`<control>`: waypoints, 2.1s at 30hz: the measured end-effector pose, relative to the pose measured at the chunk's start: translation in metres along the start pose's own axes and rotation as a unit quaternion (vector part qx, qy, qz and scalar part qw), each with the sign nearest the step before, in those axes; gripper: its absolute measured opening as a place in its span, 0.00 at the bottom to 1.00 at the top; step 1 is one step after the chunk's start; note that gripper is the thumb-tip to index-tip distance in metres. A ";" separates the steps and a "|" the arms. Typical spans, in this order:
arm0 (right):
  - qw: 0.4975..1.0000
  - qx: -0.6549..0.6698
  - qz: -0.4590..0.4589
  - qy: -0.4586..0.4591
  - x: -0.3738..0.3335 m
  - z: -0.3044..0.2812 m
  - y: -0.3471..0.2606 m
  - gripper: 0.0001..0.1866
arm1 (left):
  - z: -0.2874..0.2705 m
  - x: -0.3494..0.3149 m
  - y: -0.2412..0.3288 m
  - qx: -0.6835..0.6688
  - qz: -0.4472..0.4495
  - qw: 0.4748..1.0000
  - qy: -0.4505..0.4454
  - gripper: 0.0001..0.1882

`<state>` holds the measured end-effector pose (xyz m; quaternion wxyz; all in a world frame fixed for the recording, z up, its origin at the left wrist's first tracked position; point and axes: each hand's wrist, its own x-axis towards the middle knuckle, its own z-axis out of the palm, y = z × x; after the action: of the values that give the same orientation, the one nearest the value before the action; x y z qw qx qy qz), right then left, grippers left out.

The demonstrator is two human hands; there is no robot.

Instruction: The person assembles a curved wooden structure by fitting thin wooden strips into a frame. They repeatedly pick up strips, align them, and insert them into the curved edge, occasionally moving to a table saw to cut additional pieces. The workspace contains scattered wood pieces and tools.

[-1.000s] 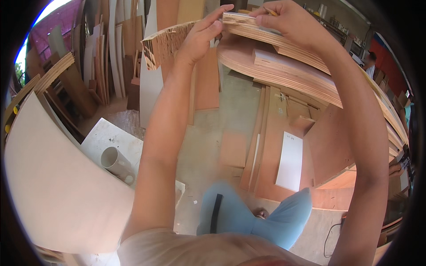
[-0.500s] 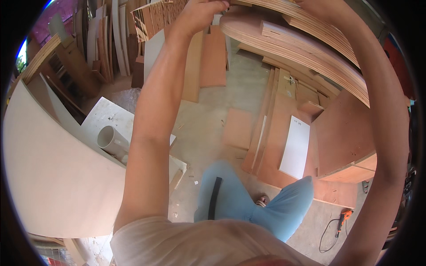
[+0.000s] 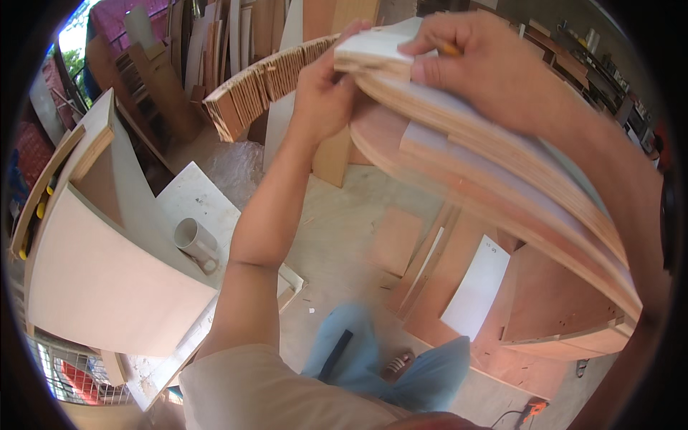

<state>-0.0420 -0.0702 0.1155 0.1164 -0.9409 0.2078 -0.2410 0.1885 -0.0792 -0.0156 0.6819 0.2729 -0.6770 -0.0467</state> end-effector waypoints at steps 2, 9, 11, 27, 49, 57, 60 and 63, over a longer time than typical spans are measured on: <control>0.995 0.010 -0.089 0.052 -0.005 0.009 0.007 0.13 | 0.003 -0.003 0.011 -0.050 -0.048 0.998 0.013 0.32; 0.999 0.019 -0.035 0.007 -0.017 0.005 -0.002 0.18 | 0.009 -0.008 0.053 0.021 -0.217 0.976 0.005 0.38; 0.998 0.046 -0.036 0.020 -0.016 0.004 -0.004 0.19 | 0.011 -0.023 0.056 -0.045 -0.290 0.952 0.087 0.32; 0.982 0.146 0.117 0.037 -0.003 -0.010 -0.013 0.15 | -0.041 0.076 0.133 -0.021 -0.710 0.701 0.062 0.28; 0.743 0.368 0.551 0.092 0.000 -0.017 -0.061 0.13 | -0.034 0.134 0.105 -0.111 -0.633 0.744 -0.183 0.19; 0.731 0.299 0.590 0.170 -0.068 -0.064 -0.092 0.13 | 0.063 0.168 0.095 -0.094 -0.524 0.734 -0.422 0.23; 0.676 0.336 0.614 0.233 -0.102 -0.084 -0.082 0.10 | 0.098 0.151 0.083 -0.062 -0.483 0.767 -0.417 0.22; 0.697 0.306 0.584 0.280 -0.151 -0.095 -0.067 0.07 | 0.111 0.133 0.077 -0.045 -0.507 0.812 -0.287 0.22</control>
<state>-0.1878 0.0452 0.1574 0.4522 -0.4316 0.6534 -0.4270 0.0699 -0.1060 0.1301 0.3475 0.5207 -0.6049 -0.4922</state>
